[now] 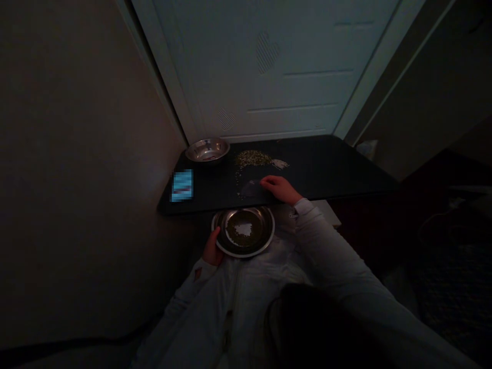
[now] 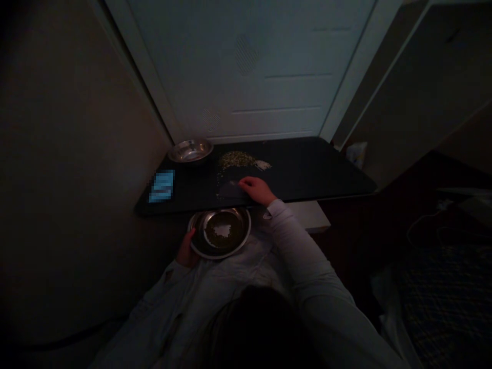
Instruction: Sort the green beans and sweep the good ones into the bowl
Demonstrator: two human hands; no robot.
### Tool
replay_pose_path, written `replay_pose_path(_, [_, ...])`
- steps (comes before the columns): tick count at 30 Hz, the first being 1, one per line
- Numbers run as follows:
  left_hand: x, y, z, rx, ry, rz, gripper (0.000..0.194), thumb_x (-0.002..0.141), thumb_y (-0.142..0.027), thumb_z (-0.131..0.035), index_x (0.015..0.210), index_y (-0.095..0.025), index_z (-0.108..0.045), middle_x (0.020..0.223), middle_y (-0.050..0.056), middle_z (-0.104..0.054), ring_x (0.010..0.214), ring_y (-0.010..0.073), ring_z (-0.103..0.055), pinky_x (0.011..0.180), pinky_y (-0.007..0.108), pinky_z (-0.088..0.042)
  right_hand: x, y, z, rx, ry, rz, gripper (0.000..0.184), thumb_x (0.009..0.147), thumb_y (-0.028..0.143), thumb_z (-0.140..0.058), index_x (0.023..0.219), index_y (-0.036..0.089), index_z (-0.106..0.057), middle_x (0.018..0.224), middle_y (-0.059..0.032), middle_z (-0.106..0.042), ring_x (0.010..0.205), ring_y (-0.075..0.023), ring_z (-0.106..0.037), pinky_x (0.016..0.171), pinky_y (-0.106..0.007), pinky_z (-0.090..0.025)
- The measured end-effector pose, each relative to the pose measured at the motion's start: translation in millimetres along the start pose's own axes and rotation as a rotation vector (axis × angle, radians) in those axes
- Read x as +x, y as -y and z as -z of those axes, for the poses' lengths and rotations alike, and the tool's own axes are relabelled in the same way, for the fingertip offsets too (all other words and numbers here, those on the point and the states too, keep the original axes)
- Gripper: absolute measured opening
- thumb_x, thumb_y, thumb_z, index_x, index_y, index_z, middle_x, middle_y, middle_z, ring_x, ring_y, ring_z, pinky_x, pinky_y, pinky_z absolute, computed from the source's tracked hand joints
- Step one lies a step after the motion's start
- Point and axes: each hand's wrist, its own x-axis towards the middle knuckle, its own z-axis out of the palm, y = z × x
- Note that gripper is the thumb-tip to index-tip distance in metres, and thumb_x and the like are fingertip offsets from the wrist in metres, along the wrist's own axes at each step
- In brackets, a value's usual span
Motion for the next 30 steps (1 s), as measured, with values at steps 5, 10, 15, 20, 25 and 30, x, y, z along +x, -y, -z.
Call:
replay_pose_path(5, [1, 0, 0.7, 0.008, 0.011, -0.005, 0.020, 0.072, -0.029, -0.047, 0.075, -0.020, -0.065, 0.075, 0.003, -0.070, 0.106, 0.0201, -0.050, 0.097, 0.032, -0.031, -2, 3, 1, 0.069, -0.010, 0.002, 0.026, 0.070, 0.038, -0.046, 0.071, 0.015, -0.058, 0.062, 0.0004, -0.056, 0.062, -0.0112, -0.048, 0.061, -0.024, -0.035])
replay_pose_path(10, [2, 1, 3.3, 0.010, 0.028, -0.008, 0.019, 0.071, -0.030, -0.049, 0.075, -0.021, -0.065, 0.076, 0.003, -0.070, 0.107, 0.0202, -0.049, 0.097, 0.032, -0.031, -4, 8, 2, 0.103, -0.060, -0.021, 0.026, 0.069, 0.039, -0.046, 0.068, 0.015, -0.057, 0.060, 0.0006, -0.054, 0.060, -0.0106, -0.046, 0.059, -0.023, -0.035])
replay_pose_path(15, [1, 0, -0.2, -0.001, 0.013, 0.006, 0.022, 0.074, -0.029, -0.044, 0.075, -0.021, -0.065, 0.077, 0.003, -0.070, 0.110, 0.0195, -0.047, 0.098, 0.031, -0.030, -4, 9, -2, 0.086, -0.028, -0.003, 0.026, 0.070, 0.037, -0.046, 0.070, 0.015, -0.057, 0.062, 0.0004, -0.054, 0.061, -0.0105, -0.047, 0.060, -0.023, -0.035])
replay_pose_path(20, [0, 0, -1.8, -0.003, -0.002, 0.004, 0.022, 0.074, -0.028, -0.044, 0.076, -0.020, -0.064, 0.078, 0.002, -0.070, 0.110, 0.0188, -0.047, 0.099, 0.031, -0.029, -8, 12, -12, 0.074, 0.020, 0.054, 0.028, 0.073, 0.038, -0.044, 0.075, 0.014, -0.058, 0.065, 0.0000, -0.055, 0.062, -0.0105, -0.047, 0.060, -0.023, -0.035])
replay_pose_path(25, [0, 0, -0.7, 0.027, 0.019, -0.011, 0.019, 0.070, -0.031, -0.049, 0.075, -0.019, -0.064, 0.079, 0.003, -0.070, 0.108, 0.0209, -0.049, 0.097, 0.033, -0.032, -10, 14, -19, -0.002, 0.073, 0.108, 0.027, 0.074, 0.036, -0.044, 0.079, 0.015, -0.060, 0.071, -0.0011, -0.057, 0.066, -0.0112, -0.049, 0.063, -0.023, -0.034])
replay_pose_path(30, [0, 0, 1.4, 0.036, 0.037, -0.007, 0.020, 0.070, -0.032, -0.049, 0.075, -0.020, -0.064, 0.082, 0.004, -0.070, 0.108, 0.0213, -0.048, 0.096, 0.033, -0.033, -9, 15, -16, 0.077, 0.155, 0.109, 0.029, 0.073, 0.039, -0.044, 0.077, 0.015, -0.059, 0.068, 0.0000, -0.056, 0.065, -0.0105, -0.048, 0.063, -0.023, -0.035])
